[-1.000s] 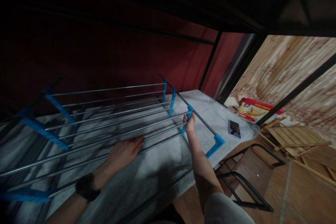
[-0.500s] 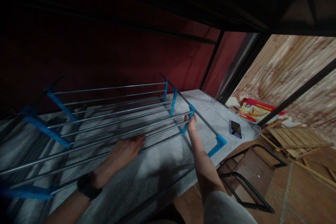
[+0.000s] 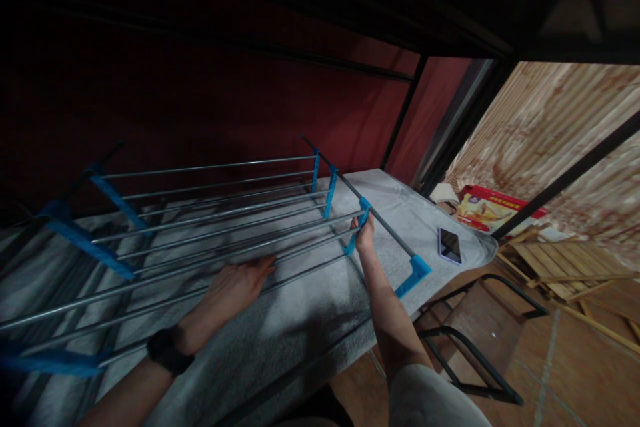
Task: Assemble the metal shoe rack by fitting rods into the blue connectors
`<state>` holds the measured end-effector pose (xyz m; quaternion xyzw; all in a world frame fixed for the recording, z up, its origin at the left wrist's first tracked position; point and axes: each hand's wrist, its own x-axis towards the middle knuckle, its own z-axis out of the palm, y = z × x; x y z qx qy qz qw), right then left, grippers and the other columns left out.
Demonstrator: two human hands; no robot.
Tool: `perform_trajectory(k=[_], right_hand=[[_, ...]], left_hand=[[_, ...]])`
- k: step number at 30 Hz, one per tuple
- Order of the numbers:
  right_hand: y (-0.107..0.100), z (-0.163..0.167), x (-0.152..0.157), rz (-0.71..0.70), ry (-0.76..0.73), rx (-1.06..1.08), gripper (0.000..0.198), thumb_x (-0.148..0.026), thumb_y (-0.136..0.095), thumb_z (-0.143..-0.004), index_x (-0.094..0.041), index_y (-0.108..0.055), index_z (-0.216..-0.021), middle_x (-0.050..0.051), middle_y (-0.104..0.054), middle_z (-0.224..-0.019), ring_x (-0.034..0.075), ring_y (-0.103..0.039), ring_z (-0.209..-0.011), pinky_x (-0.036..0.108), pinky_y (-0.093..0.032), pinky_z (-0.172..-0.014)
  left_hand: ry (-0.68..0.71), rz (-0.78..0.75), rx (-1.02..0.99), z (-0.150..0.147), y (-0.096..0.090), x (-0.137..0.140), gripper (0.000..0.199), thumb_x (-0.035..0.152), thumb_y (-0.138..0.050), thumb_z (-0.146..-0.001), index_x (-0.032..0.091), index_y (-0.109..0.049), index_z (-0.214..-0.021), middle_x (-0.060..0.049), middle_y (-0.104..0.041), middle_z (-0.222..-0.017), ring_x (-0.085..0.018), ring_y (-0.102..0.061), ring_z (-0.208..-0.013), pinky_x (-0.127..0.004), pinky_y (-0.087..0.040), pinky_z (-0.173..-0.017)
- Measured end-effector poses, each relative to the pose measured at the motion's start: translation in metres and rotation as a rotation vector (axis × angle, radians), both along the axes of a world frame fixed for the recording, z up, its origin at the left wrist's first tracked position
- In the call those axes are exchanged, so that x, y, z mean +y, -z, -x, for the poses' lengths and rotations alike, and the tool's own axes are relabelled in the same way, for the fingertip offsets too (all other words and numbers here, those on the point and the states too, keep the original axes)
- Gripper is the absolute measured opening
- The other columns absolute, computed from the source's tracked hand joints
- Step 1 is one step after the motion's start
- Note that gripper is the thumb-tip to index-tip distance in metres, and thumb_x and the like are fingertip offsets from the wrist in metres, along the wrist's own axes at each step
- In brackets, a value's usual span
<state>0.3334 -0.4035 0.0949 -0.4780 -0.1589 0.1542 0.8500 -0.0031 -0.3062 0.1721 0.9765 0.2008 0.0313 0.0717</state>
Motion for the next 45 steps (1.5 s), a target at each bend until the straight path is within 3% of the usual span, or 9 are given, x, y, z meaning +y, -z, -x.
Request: perform_trajectory(k=[6, 15, 18, 25, 31, 34, 37, 45], right_hand=[[-0.001, 0.000, 0.002, 0.019, 0.017, 0.011, 0.057, -0.074, -0.055, -0.082, -0.026, -0.031, -0.065, -0.008, -0.033, -0.045, 0.009, -0.032, -0.042, 0.022, -0.029, -0.041], [0.006, -0.006, 0.017, 0.082, 0.309, -0.029, 0.038, -0.060, -0.048, -0.088, -0.027, -0.041, -0.070, -0.009, -0.037, -0.047, 0.009, -0.032, -0.041, 0.023, -0.026, -0.041], [0.008, -0.006, 0.013, 0.097, 0.334, -0.067, 0.032, -0.054, -0.055, -0.085, -0.026, -0.047, -0.072, -0.009, -0.042, -0.049, 0.009, -0.035, -0.043, 0.024, -0.028, -0.043], [0.014, -0.002, -0.010, 0.172, 0.189, -0.189, 0.042, -0.061, -0.047, -0.090, -0.026, -0.056, -0.070, -0.003, -0.055, -0.058, 0.013, -0.049, -0.053, 0.029, -0.041, -0.054], [0.024, 0.005, -0.030, 0.082, 0.041, -0.220, 0.038, -0.062, -0.062, -0.085, -0.025, -0.068, -0.085, 0.000, -0.069, -0.084, 0.018, -0.062, -0.080, 0.034, -0.050, -0.082], [0.026, 0.007, -0.038, 0.147, -0.009, -0.214, 0.036, -0.057, -0.074, -0.080, -0.025, -0.074, -0.095, 0.001, -0.071, -0.093, 0.019, -0.063, -0.089, 0.034, -0.049, -0.089], [0.025, 0.006, -0.041, 0.184, -0.046, -0.214, 0.036, -0.051, -0.081, -0.074, -0.026, -0.076, -0.100, 0.000, -0.072, -0.098, 0.019, -0.063, -0.095, 0.034, -0.048, -0.093], [0.014, 0.012, -0.037, 0.101, -0.104, -0.134, 0.032, -0.047, -0.083, -0.071, -0.027, -0.072, -0.092, 0.000, -0.071, -0.093, 0.019, -0.063, -0.093, 0.033, -0.051, -0.090]], left_hand=[[-0.001, -0.019, 0.003, -0.001, 0.002, 0.001, 0.038, 0.025, -0.033, -0.108, 0.020, -0.064, -0.129, -0.013, -0.079, -0.103, -0.027, -0.077, -0.094, -0.036, -0.053, -0.079], [0.001, -0.060, -0.019, -0.001, 0.008, 0.004, 0.036, 0.026, -0.035, -0.107, 0.020, -0.064, -0.127, -0.013, -0.079, -0.099, -0.026, -0.077, -0.089, -0.035, -0.052, -0.075], [-0.002, -0.054, -0.015, -0.001, 0.010, 0.005, 0.035, 0.025, -0.035, -0.108, 0.020, -0.063, -0.129, -0.013, -0.079, -0.100, -0.026, -0.077, -0.090, -0.034, -0.052, -0.075], [-0.011, -0.073, 0.000, -0.002, 0.008, 0.004, 0.035, 0.024, -0.036, -0.107, 0.020, -0.064, -0.128, -0.014, -0.078, -0.098, -0.027, -0.077, -0.089, -0.036, -0.053, -0.074], [-0.004, -0.058, 0.008, -0.002, 0.006, 0.003, 0.035, 0.023, -0.035, -0.107, 0.020, -0.065, -0.124, -0.013, -0.079, -0.100, -0.027, -0.077, -0.088, -0.035, -0.052, -0.074], [-0.018, -0.039, 0.022, -0.003, 0.004, 0.002, 0.036, 0.025, -0.035, -0.107, 0.020, -0.065, -0.126, -0.013, -0.079, -0.100, -0.026, -0.077, -0.088, -0.034, -0.052, -0.074], [-0.025, -0.041, 0.022, -0.003, 0.003, 0.002, 0.036, 0.026, -0.036, -0.107, 0.020, -0.065, -0.128, -0.013, -0.079, -0.103, -0.027, -0.077, -0.092, -0.035, -0.053, -0.076], [-0.009, -0.074, -0.007, -0.002, 0.006, 0.003, 0.034, 0.025, -0.037, -0.107, 0.020, -0.064, -0.129, -0.013, -0.079, -0.108, -0.027, -0.077, -0.095, -0.036, -0.054, -0.079]])
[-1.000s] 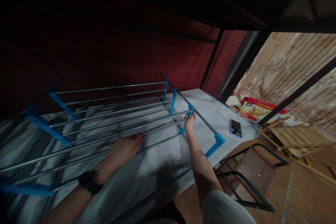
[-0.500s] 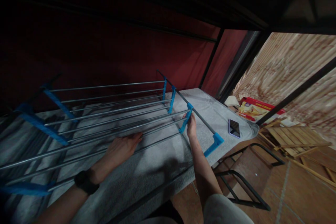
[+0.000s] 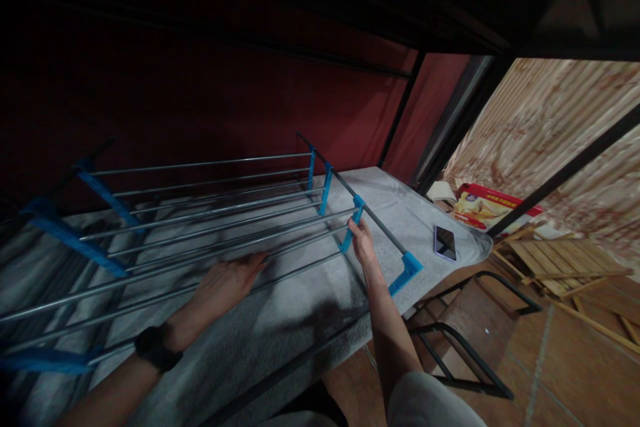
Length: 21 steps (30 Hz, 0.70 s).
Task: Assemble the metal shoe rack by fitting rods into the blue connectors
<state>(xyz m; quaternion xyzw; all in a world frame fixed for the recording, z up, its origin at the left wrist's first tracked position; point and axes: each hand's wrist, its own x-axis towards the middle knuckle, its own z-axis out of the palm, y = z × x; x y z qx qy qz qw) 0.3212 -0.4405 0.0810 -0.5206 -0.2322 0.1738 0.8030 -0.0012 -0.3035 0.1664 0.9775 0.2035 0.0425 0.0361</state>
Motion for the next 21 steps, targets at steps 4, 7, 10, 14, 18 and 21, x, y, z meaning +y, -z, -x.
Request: perform_trajectory(k=[4, 7, 10, 14, 18, 21], right_hand=[[-0.005, 0.001, 0.000, 0.017, -0.032, -0.023, 0.028, -0.047, -0.080, -0.073, -0.027, -0.068, -0.089, 0.000, -0.069, -0.087, 0.019, -0.063, -0.091, 0.034, -0.051, -0.087], [-0.004, -0.001, 0.001, 0.034, -0.017, -0.018, 0.027, -0.045, -0.081, -0.072, -0.027, -0.067, -0.086, -0.002, -0.065, -0.082, 0.018, -0.060, -0.085, 0.033, -0.050, -0.084], [0.000, -0.003, 0.001, 0.065, 0.008, -0.018, 0.029, -0.045, -0.082, -0.071, -0.026, -0.065, -0.085, -0.003, -0.063, -0.080, 0.018, -0.057, -0.081, 0.032, -0.048, -0.084], [0.012, -0.001, -0.004, 0.059, -0.001, -0.065, 0.033, -0.050, -0.079, -0.076, -0.027, -0.071, -0.100, 0.000, -0.068, -0.095, 0.020, -0.060, -0.097, 0.035, -0.046, -0.097], [0.024, 0.003, -0.011, 0.047, -0.042, -0.048, 0.037, -0.051, -0.080, -0.076, -0.028, -0.073, -0.105, 0.001, -0.070, -0.109, 0.020, -0.060, -0.111, 0.036, -0.042, -0.106], [0.028, 0.004, -0.012, 0.051, -0.017, -0.016, 0.040, -0.051, -0.081, -0.073, -0.027, -0.072, -0.104, 0.001, -0.070, -0.109, 0.019, -0.061, -0.110, 0.035, -0.043, -0.105]], left_hand=[[-0.013, -0.008, 0.031, -0.001, -0.002, -0.001, 0.034, 0.025, -0.038, -0.107, 0.019, -0.063, -0.129, -0.013, -0.079, -0.106, -0.027, -0.077, -0.092, -0.035, -0.054, -0.076], [-0.008, -0.014, 0.030, 0.000, -0.001, -0.001, 0.035, 0.026, -0.035, -0.108, 0.020, -0.064, -0.126, -0.012, -0.079, -0.100, -0.027, -0.077, -0.088, -0.035, -0.053, -0.074], [0.018, -0.029, 0.016, 0.002, 0.003, -0.001, 0.036, 0.023, -0.033, -0.108, 0.019, -0.064, -0.125, -0.012, -0.079, -0.101, -0.027, -0.077, -0.089, -0.036, -0.053, -0.075], [0.013, -0.063, 0.030, 0.004, 0.008, -0.001, 0.039, 0.019, -0.035, -0.106, 0.018, -0.060, -0.136, -0.016, -0.077, -0.115, -0.028, -0.076, -0.097, -0.036, -0.053, -0.079], [0.010, -0.043, 0.032, 0.004, 0.007, 0.000, 0.039, 0.018, -0.034, -0.106, 0.019, -0.061, -0.134, -0.015, -0.077, -0.114, -0.028, -0.076, -0.096, -0.037, -0.053, -0.079], [0.013, -0.027, 0.031, 0.004, 0.006, 0.000, 0.037, 0.020, -0.035, -0.106, 0.019, -0.064, -0.130, -0.015, -0.078, -0.108, -0.029, -0.076, -0.094, -0.039, -0.054, -0.079]])
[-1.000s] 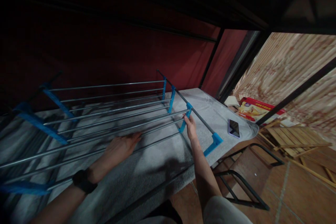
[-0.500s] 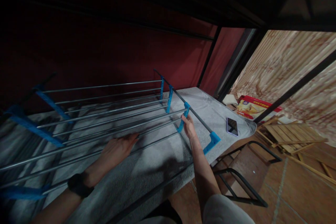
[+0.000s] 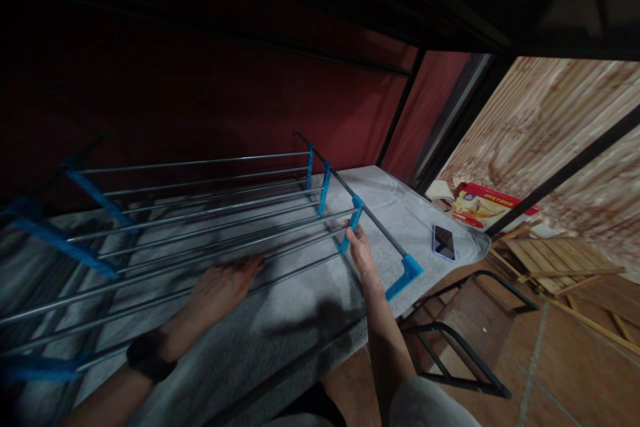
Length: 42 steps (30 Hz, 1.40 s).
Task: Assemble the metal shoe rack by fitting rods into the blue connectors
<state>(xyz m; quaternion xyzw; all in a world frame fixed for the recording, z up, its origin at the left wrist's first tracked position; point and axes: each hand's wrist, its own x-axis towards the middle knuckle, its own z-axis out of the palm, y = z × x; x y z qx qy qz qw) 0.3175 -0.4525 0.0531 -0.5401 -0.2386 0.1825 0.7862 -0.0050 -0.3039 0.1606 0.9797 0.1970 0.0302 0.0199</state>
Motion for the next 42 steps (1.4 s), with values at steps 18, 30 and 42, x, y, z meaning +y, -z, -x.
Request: perform_trajectory(k=[18, 30, 42], right_hand=[[-0.002, 0.002, 0.006, -0.021, 0.028, 0.050, 0.035, -0.048, -0.082, -0.070, -0.028, -0.074, -0.098, 0.001, -0.072, -0.099, 0.020, -0.063, -0.099, 0.034, -0.048, -0.095], [-0.001, 0.011, 0.002, -0.022, -0.023, 0.048, 0.042, -0.050, -0.081, -0.075, -0.032, -0.073, -0.113, -0.003, -0.070, -0.100, 0.017, -0.062, -0.097, 0.032, -0.046, -0.098], [0.006, 0.010, 0.004, -0.025, -0.026, 0.057, 0.047, -0.056, -0.080, -0.076, -0.036, -0.070, -0.118, -0.004, -0.071, -0.111, 0.018, -0.063, -0.110, 0.039, -0.045, -0.109]], left_hand=[[-0.011, 0.053, 0.007, 0.002, 0.002, 0.007, 0.038, 0.024, -0.038, -0.105, 0.020, -0.064, -0.133, -0.013, -0.078, -0.110, -0.026, -0.075, -0.099, -0.037, -0.056, -0.087], [-0.024, 0.036, -0.003, 0.002, -0.004, 0.005, 0.039, 0.026, -0.037, -0.107, 0.021, -0.064, -0.135, -0.013, -0.079, -0.105, -0.028, -0.076, -0.097, -0.037, -0.055, -0.084], [0.014, 0.066, -0.034, 0.003, -0.001, 0.008, 0.041, 0.024, -0.038, -0.106, 0.021, -0.062, -0.139, -0.013, -0.078, -0.116, -0.028, -0.075, -0.103, -0.039, -0.054, -0.092]])
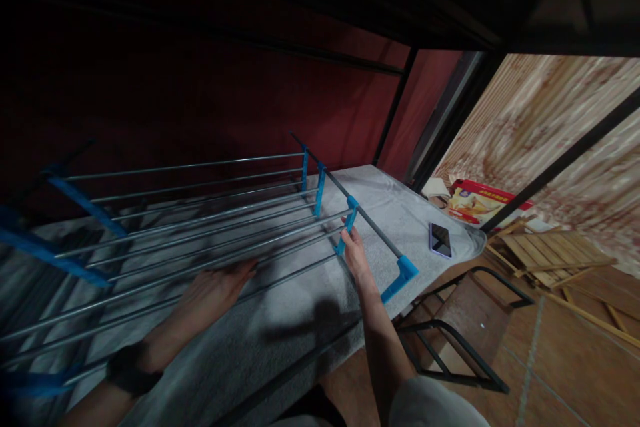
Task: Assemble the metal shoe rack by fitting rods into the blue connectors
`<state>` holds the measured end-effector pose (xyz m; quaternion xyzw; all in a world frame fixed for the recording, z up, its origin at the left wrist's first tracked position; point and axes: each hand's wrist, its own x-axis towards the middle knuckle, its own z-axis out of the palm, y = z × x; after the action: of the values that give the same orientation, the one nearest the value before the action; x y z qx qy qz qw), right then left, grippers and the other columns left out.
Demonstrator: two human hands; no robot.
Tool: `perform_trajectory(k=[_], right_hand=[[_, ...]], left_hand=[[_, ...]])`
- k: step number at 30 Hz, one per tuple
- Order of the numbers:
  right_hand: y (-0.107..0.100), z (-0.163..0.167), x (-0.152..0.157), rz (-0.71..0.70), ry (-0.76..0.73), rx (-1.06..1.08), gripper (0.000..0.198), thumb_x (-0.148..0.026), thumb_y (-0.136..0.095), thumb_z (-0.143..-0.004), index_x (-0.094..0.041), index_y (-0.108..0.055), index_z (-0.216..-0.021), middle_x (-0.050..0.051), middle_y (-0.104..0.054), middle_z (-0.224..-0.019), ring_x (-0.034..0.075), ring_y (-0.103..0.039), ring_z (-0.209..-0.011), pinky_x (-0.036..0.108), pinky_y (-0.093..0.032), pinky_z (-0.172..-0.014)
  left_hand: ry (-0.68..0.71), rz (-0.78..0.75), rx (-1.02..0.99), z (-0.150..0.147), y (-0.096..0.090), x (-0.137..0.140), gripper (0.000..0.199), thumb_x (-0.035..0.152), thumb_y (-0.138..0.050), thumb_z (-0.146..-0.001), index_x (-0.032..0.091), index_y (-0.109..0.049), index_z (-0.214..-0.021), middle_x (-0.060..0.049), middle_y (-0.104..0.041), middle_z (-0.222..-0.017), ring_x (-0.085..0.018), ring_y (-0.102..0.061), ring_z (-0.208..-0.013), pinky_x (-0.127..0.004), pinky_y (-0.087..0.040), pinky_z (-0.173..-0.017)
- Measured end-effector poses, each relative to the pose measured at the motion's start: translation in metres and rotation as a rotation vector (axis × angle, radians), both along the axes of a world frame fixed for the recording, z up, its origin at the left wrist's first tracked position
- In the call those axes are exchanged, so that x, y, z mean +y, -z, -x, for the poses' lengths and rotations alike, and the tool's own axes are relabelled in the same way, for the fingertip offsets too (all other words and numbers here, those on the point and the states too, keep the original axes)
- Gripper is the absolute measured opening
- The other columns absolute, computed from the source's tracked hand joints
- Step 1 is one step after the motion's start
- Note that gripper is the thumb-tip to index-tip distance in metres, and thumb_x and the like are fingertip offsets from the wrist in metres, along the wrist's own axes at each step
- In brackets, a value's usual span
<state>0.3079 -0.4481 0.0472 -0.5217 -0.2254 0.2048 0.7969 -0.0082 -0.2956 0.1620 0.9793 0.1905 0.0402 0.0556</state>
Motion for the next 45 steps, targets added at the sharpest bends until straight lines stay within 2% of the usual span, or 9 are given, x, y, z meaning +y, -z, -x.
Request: perform_trajectory(k=[3, 12, 18, 22, 25, 32, 39, 45], right_hand=[[0.001, 0.001, -0.001, 0.002, -0.018, 0.009, 0.049, -0.056, -0.079, -0.077, -0.036, -0.069, -0.120, -0.004, -0.071, -0.118, 0.018, -0.061, -0.118, 0.039, -0.040, -0.115], [0.004, 0.002, 0.002, -0.002, 0.018, 0.006, 0.053, -0.051, -0.077, -0.081, -0.029, -0.064, -0.127, -0.002, -0.067, -0.130, 0.018, -0.054, -0.125, 0.035, -0.032, -0.118], [0.003, 0.005, 0.002, 0.011, 0.019, -0.019, 0.056, -0.051, -0.072, -0.087, -0.028, -0.056, -0.135, -0.004, -0.062, -0.140, 0.018, -0.047, -0.132, 0.037, -0.024, -0.121], [0.002, 0.007, 0.002, 0.029, 0.027, -0.022, 0.057, -0.051, -0.069, -0.088, -0.027, -0.054, -0.137, -0.003, -0.062, -0.140, 0.018, -0.046, -0.132, 0.038, -0.024, -0.121], [0.000, 0.007, 0.003, 0.041, 0.031, -0.022, 0.059, -0.052, -0.068, -0.087, -0.027, -0.053, -0.138, -0.002, -0.061, -0.140, 0.018, -0.045, -0.133, 0.039, -0.023, -0.121], [-0.006, 0.011, 0.004, 0.027, 0.030, -0.027, 0.053, -0.047, -0.069, -0.086, -0.024, -0.055, -0.132, -0.002, -0.066, -0.126, 0.018, -0.051, -0.123, 0.038, -0.027, -0.119], [-0.009, 0.015, 0.003, 0.046, 0.035, -0.054, 0.055, -0.046, -0.066, -0.088, -0.021, -0.052, -0.135, 0.000, -0.066, -0.126, 0.018, -0.052, -0.124, 0.038, -0.029, -0.118], [-0.006, 0.014, 0.005, 0.030, 0.063, -0.031, 0.058, -0.050, -0.071, -0.082, -0.026, -0.057, -0.133, 0.000, -0.067, -0.127, 0.020, -0.054, -0.127, 0.040, -0.031, -0.120]], left_hand=[[-0.011, -0.021, 0.007, -0.001, 0.000, -0.001, 0.040, 0.024, -0.038, -0.106, 0.021, -0.062, -0.137, -0.013, -0.079, -0.112, -0.029, -0.075, -0.103, -0.039, -0.054, -0.090], [0.005, -0.022, -0.002, -0.003, 0.000, 0.000, 0.039, 0.023, -0.037, -0.106, 0.020, -0.063, -0.135, -0.012, -0.077, -0.118, -0.028, -0.075, -0.103, -0.040, -0.056, -0.089], [0.012, -0.053, 0.019, -0.001, 0.008, 0.000, 0.040, 0.023, -0.036, -0.107, 0.020, -0.060, -0.139, -0.013, -0.077, -0.117, -0.029, -0.075, -0.103, -0.042, -0.057, -0.089], [0.037, -0.130, 0.015, 0.003, 0.013, -0.003, 0.045, 0.012, -0.039, -0.103, 0.018, -0.055, -0.145, -0.016, -0.074, -0.123, -0.030, -0.074, -0.107, -0.044, -0.055, -0.091], [0.033, -0.142, 0.036, 0.003, 0.011, -0.005, 0.047, 0.009, -0.037, -0.102, 0.017, -0.055, -0.144, -0.017, -0.073, -0.124, -0.032, -0.074, -0.105, -0.045, -0.055, -0.087], [0.013, 0.009, 0.033, -0.004, -0.004, -0.005, 0.037, 0.024, -0.033, -0.108, 0.019, -0.064, -0.128, -0.013, -0.078, -0.108, -0.029, -0.076, -0.097, -0.040, -0.053, -0.083], [-0.046, 0.142, 0.101, -0.011, -0.014, -0.001, 0.041, 0.031, -0.032, -0.108, 0.020, -0.065, -0.130, -0.013, -0.078, -0.111, -0.029, -0.076, -0.099, -0.039, -0.053, -0.086], [-0.047, 0.073, 0.082, -0.010, -0.011, -0.004, 0.041, 0.030, -0.030, -0.108, 0.019, -0.066, -0.125, -0.014, -0.078, -0.107, -0.029, -0.076, -0.097, -0.040, -0.053, -0.084]])
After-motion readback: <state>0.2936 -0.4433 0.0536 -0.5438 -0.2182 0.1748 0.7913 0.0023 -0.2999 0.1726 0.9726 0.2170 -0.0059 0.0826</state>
